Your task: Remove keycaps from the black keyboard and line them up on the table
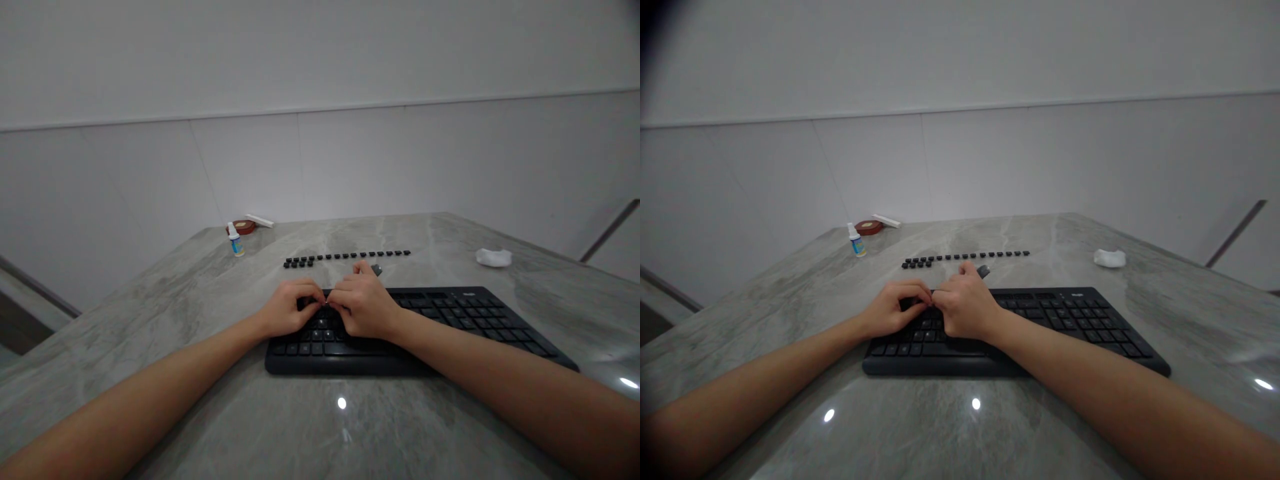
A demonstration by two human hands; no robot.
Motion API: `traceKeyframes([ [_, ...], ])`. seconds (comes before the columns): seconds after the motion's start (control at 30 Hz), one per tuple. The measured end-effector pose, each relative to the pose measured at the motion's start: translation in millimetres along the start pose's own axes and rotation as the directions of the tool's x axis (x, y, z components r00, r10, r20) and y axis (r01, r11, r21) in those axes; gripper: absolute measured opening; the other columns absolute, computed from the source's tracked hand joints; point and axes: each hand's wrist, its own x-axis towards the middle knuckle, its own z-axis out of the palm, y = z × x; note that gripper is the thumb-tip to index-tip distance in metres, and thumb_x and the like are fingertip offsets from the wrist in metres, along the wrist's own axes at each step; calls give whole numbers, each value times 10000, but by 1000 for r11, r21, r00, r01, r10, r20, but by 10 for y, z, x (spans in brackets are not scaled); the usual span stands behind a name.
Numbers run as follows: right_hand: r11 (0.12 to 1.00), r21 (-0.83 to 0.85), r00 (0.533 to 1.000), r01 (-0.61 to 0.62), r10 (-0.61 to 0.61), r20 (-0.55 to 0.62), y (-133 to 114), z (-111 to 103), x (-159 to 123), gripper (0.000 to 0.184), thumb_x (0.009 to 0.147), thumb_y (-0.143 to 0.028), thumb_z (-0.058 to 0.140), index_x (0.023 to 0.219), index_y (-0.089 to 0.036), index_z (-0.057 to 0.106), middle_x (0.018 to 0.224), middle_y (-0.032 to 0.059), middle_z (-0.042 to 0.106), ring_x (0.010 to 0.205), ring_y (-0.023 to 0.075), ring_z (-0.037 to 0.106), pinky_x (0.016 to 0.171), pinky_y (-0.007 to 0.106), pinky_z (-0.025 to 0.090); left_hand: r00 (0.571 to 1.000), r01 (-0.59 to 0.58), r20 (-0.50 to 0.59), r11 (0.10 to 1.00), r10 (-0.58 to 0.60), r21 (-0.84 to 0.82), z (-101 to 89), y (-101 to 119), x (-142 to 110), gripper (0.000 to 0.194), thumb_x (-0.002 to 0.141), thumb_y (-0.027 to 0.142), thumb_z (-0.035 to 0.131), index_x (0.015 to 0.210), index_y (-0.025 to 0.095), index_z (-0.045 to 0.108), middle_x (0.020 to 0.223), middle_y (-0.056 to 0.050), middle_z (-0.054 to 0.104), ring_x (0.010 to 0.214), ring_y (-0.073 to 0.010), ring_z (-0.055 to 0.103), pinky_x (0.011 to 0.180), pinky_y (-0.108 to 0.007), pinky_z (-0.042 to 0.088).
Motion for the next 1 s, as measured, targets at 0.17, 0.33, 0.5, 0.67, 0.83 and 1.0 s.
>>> traceKeyframes([
  [0.17,989,-114,996,91,-90,16,-20,-5,6,113,694,-103,521,648,-158,608,600,13,616,590,139,454,807,409,227,1000,-26,-7,1000,26,8,10,0,4,129,792,68,563,789,141,669,857,-51,657,800,-155,616,763,-283,496],
  [0.33,988,-139,997,70,-68,20,-24,-10,17,110,694,-109,523,650,-164,607,597,8,605,586,139,441,803,409,226,999,-31,-14,999,31,5,26,-18,4,134,789,64,564,800,138,675,866,-56,663,808,-154,620,766,-280,501],
  [0.5,974,-192,993,121,-122,10,-27,-49,16,121,683,-91,521,644,-162,611,589,9,580,610,143,436,816,421,214,999,-33,-14,999,34,16,21,-11,-1,119,803,90,574,804,142,681,868,-54,662,800,-151,620,761,-278,501],
  [0.67,968,-220,993,118,-111,43,-28,-73,11,139,730,-94,520,693,-171,629,634,19,588,675,160,446,832,427,203,999,-30,-13,999,30,16,17,-7,-4,105,810,116,585,816,152,684,884,-53,665,813,-154,622,773,-282,504],
  [0.83,973,-205,993,105,-91,80,-20,-71,13,149,751,-86,519,725,-174,637,673,27,606,716,173,455,837,425,205,1000,-20,-9,1000,20,7,23,-3,-8,100,814,125,584,810,156,679,878,-51,661,810,-154,621,774,-288,503],
  [1.0,974,-183,988,133,-116,103,-11,-54,5,145,763,-84,513,708,-159,624,663,33,607,672,164,449,782,391,227,1000,-10,1,1000,10,23,15,13,-2,96,816,120,572,794,154,659,876,-49,658,802,-151,613,770,-284,498],
])
